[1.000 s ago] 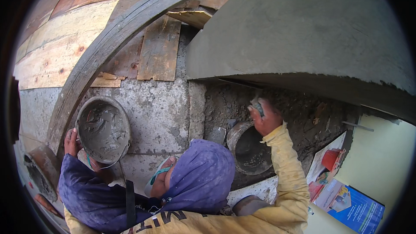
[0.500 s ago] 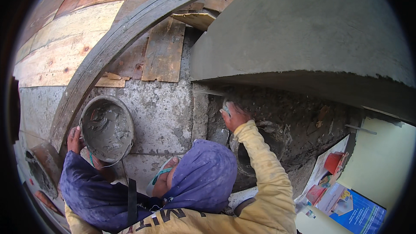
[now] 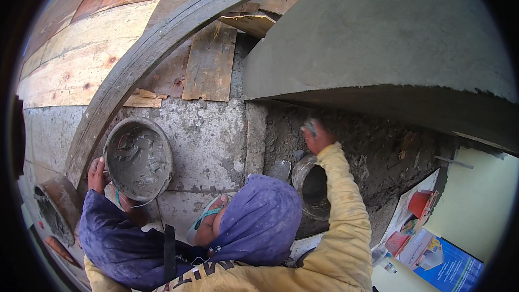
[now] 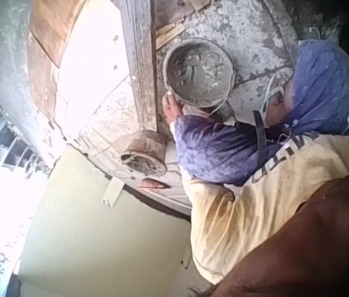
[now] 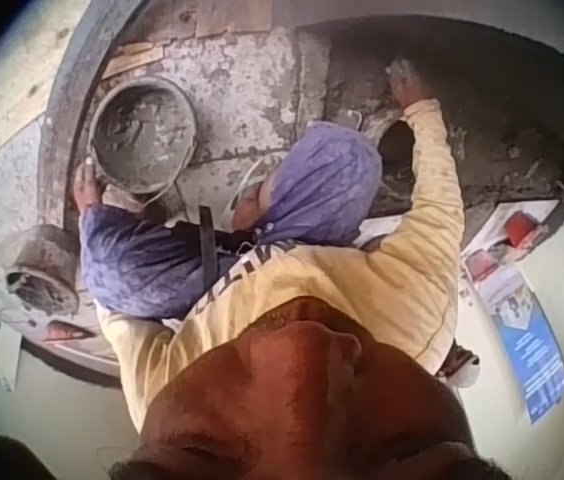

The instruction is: The person applies and smooths plaster or mortar onto the base of a wall using a trowel.

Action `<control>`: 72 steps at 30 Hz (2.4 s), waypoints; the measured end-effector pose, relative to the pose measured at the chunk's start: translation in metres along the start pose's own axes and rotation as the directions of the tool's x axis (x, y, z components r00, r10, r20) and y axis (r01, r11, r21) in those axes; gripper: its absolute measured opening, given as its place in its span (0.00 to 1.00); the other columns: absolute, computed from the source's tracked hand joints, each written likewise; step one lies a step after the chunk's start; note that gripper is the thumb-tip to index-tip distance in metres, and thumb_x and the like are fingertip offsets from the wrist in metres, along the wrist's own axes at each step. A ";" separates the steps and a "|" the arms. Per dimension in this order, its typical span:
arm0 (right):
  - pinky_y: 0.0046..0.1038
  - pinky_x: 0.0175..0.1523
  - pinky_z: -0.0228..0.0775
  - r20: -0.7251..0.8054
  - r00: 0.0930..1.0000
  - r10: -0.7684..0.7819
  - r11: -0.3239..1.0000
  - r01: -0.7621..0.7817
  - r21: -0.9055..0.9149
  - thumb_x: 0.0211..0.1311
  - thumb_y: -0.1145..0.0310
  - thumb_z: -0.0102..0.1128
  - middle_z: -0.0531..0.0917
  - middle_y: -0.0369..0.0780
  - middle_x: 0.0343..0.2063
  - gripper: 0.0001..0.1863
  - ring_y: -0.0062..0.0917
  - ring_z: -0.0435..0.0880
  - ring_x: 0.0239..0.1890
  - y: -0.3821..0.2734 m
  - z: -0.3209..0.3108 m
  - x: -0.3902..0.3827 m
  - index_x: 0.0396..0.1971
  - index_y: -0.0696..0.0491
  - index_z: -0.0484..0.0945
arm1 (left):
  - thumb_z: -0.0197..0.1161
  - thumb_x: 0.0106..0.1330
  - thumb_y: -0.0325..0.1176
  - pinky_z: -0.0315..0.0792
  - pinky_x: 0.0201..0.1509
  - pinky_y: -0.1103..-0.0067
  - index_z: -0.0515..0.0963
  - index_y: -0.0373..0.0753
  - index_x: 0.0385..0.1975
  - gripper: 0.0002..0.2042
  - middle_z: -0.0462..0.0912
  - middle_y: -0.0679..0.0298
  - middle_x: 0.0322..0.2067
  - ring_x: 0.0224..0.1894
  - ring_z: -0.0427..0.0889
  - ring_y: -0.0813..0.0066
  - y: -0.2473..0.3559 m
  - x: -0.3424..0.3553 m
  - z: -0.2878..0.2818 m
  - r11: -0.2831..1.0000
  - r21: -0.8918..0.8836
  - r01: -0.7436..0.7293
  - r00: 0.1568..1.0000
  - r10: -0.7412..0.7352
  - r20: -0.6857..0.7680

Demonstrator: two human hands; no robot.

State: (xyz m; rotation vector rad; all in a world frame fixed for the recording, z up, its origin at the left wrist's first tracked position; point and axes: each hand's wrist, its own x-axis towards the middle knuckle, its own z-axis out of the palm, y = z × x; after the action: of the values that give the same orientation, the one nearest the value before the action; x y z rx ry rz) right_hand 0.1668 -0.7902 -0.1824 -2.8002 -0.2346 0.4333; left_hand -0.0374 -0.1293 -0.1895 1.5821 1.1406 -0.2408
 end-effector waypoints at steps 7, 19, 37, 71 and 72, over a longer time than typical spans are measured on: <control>0.43 0.38 0.73 0.078 0.997 0.026 0.999 -0.024 -0.031 0.60 0.55 0.59 0.81 0.51 0.34 0.18 0.50 0.80 0.37 -0.015 0.011 -0.008 0.42 0.53 0.72 | 0.55 0.66 0.51 0.71 0.25 0.81 0.71 0.39 0.47 0.21 0.72 0.68 0.27 0.21 0.73 0.81 -0.003 0.009 0.001 1.000 0.007 0.016 0.999 -0.016 -0.031; 0.45 0.44 0.72 0.124 0.990 -0.072 0.988 0.054 0.146 0.61 0.51 0.55 0.81 0.52 0.39 0.24 0.53 0.79 0.40 -0.027 0.047 0.021 0.48 0.54 0.70 | 0.53 0.67 0.53 0.73 0.26 0.79 0.69 0.42 0.49 0.21 0.78 0.65 0.32 0.26 0.79 0.75 -0.015 0.016 -0.009 0.991 0.131 0.016 1.000 -0.017 0.008; 0.45 0.51 0.71 0.178 0.958 0.225 0.961 -0.188 -0.203 0.62 0.50 0.53 0.80 0.54 0.42 0.25 0.52 0.78 0.45 0.026 -0.015 0.001 0.54 0.51 0.71 | 0.53 0.66 0.53 0.73 0.28 0.79 0.69 0.44 0.48 0.21 0.77 0.65 0.32 0.27 0.79 0.75 -0.011 0.013 -0.005 0.997 0.071 0.022 0.999 -0.024 0.028; 0.43 0.40 0.74 -0.130 0.986 -0.103 0.992 0.093 -0.083 0.60 0.55 0.58 0.82 0.50 0.35 0.20 0.49 0.80 0.37 -0.077 -0.092 -0.023 0.45 0.53 0.73 | 0.57 0.64 0.53 0.74 0.34 0.74 0.75 0.39 0.43 0.22 0.78 0.62 0.32 0.34 0.77 0.71 -0.006 0.029 0.003 0.999 -0.025 -0.022 0.994 0.024 0.110; 0.43 0.40 0.75 -0.137 0.984 -0.113 0.991 0.102 -0.081 0.59 0.55 0.59 0.82 0.50 0.34 0.20 0.49 0.81 0.36 -0.078 -0.100 -0.024 0.45 0.54 0.73 | 0.58 0.63 0.54 0.70 0.37 0.78 0.76 0.38 0.35 0.21 0.76 0.63 0.30 0.34 0.74 0.75 -0.006 0.038 0.003 0.986 0.136 -0.098 0.992 0.086 0.092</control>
State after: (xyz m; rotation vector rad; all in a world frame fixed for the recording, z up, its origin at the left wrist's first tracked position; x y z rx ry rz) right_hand 0.1669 -0.7484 -0.0607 -2.8570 -0.3753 0.2040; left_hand -0.0212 -0.1121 -0.2197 1.7269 0.9989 -0.3303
